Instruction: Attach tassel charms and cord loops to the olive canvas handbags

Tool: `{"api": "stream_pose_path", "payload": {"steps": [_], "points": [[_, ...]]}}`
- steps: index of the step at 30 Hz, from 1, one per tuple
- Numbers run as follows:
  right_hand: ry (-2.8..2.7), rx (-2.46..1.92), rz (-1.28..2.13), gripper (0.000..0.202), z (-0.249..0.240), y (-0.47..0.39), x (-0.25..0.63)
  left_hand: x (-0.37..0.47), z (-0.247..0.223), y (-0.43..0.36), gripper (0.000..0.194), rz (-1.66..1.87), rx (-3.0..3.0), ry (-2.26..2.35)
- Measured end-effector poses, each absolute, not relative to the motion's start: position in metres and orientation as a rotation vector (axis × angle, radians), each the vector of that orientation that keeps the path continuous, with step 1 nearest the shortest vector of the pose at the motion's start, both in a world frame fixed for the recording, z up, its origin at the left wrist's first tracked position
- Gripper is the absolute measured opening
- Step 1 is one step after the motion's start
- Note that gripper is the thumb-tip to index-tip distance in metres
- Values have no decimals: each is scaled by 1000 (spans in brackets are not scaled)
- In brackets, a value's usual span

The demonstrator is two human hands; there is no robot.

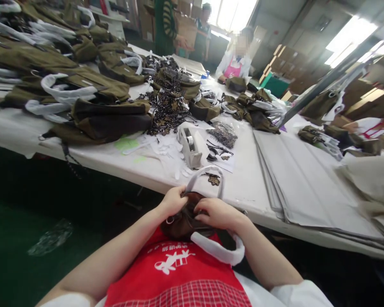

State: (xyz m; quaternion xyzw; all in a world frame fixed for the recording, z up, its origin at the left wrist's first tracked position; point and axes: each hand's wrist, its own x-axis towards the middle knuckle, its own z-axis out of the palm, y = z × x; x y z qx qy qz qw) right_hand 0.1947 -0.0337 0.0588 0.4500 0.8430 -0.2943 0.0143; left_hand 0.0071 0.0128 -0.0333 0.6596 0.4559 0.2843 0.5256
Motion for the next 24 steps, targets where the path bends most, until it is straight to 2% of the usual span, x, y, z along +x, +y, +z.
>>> {"api": "stream_pose_path", "payload": {"steps": [6, 9, 12, 15, 18, 24], "points": [[2770, 1908, -925, 19, 84, -18, 217, 5, -36, 10, 36, 691, 1549, 1082], [2782, 2276, -732, 26, 73, 1, 243, 5, -36, 8, 33, 692, 1527, 1099], [2477, 2593, -480, 34, 49, 27, 272, 5, -35, 5, 32, 699, 1515, 1083], [2242, 2545, -491, 31, 19, 50, 290, 7, -33, 2, 33, 686, 1505, 1080], [2251, 2407, -548, 30, -5, 62, 292, 7, -33, 0, 35, 675, 1484, 1099], [2282, 2243, -443, 21, -18, 67, 288, 8, -36, -1, 36, 695, 1412, 1065]]}}
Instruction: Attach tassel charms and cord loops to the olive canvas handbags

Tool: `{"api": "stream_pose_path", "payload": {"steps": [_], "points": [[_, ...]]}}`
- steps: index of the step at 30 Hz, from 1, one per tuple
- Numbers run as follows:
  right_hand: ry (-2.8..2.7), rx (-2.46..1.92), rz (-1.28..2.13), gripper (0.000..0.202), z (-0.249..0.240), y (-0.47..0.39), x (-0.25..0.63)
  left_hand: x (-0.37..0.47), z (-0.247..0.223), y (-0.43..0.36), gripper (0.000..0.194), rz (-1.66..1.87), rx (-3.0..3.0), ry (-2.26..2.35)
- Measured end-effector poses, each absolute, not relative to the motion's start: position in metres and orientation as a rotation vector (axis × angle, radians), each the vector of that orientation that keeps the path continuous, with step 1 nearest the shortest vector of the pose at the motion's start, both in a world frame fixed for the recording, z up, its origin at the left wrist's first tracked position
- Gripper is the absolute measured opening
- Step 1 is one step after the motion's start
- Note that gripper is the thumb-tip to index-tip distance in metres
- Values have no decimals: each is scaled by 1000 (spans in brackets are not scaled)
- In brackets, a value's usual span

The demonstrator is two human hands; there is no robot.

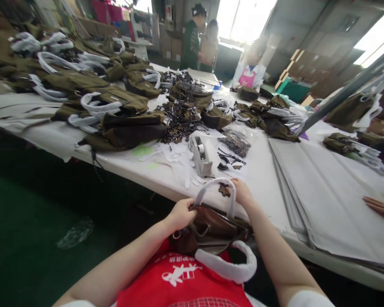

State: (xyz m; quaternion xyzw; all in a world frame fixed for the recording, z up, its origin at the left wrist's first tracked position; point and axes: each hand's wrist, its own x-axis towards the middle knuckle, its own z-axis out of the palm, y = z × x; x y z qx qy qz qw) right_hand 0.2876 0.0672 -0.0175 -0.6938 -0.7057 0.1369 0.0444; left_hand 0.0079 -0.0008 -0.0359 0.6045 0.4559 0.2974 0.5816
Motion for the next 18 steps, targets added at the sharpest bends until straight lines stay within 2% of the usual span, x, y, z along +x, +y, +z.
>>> {"api": "stream_pose_path", "payload": {"steps": [11, 14, 18], "points": [[-2188, -2226, 238, 16, -30, 63, 340, 6, -48, -4, 30, 708, 1406, 1120], [-2040, -2223, 153, 18, -8, 65, 334, 6, -49, -4, 29, 704, 1428, 1151], [-1946, -1828, 22, 28, 49, 61, 282, 7, -46, -3, 30, 717, 1423, 1121]]}}
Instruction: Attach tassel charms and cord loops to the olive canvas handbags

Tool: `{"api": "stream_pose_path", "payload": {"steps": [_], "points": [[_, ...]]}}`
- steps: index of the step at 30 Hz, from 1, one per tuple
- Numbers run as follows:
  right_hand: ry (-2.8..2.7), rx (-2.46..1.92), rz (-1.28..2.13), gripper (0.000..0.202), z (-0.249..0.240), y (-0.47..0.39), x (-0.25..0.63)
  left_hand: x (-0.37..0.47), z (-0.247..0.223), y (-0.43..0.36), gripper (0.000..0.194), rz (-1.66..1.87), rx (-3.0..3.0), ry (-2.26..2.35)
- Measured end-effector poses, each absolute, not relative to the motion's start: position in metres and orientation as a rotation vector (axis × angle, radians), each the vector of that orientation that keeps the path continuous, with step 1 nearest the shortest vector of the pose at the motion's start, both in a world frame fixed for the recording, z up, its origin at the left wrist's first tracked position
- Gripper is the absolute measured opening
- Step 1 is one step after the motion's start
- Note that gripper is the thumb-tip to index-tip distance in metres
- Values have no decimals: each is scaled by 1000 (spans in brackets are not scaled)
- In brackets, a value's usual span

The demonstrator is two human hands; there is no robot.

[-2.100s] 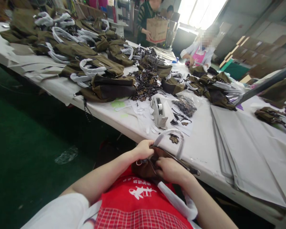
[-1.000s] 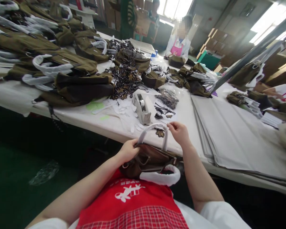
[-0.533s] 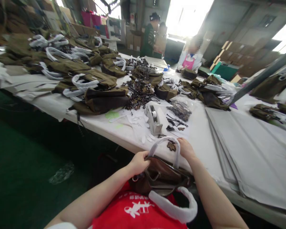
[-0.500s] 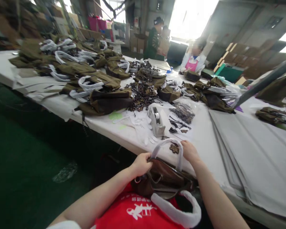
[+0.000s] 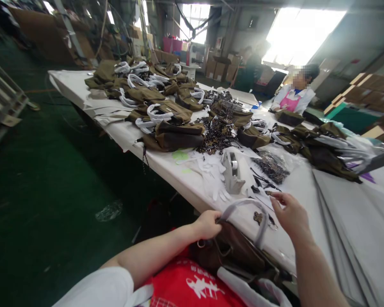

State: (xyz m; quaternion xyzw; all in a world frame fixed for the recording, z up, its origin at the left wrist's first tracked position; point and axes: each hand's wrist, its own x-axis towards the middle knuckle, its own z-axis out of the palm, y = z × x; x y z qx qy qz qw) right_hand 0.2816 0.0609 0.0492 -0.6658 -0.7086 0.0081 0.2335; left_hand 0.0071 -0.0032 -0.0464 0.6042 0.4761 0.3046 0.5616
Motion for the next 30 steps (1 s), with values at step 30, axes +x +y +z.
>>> {"api": "stream_pose_path", "payload": {"steps": [30], "points": [[-2715, -1378, 512, 16, 58, 71, 128, 0, -38, -9, 30, 681, 1439, 1134]]}}
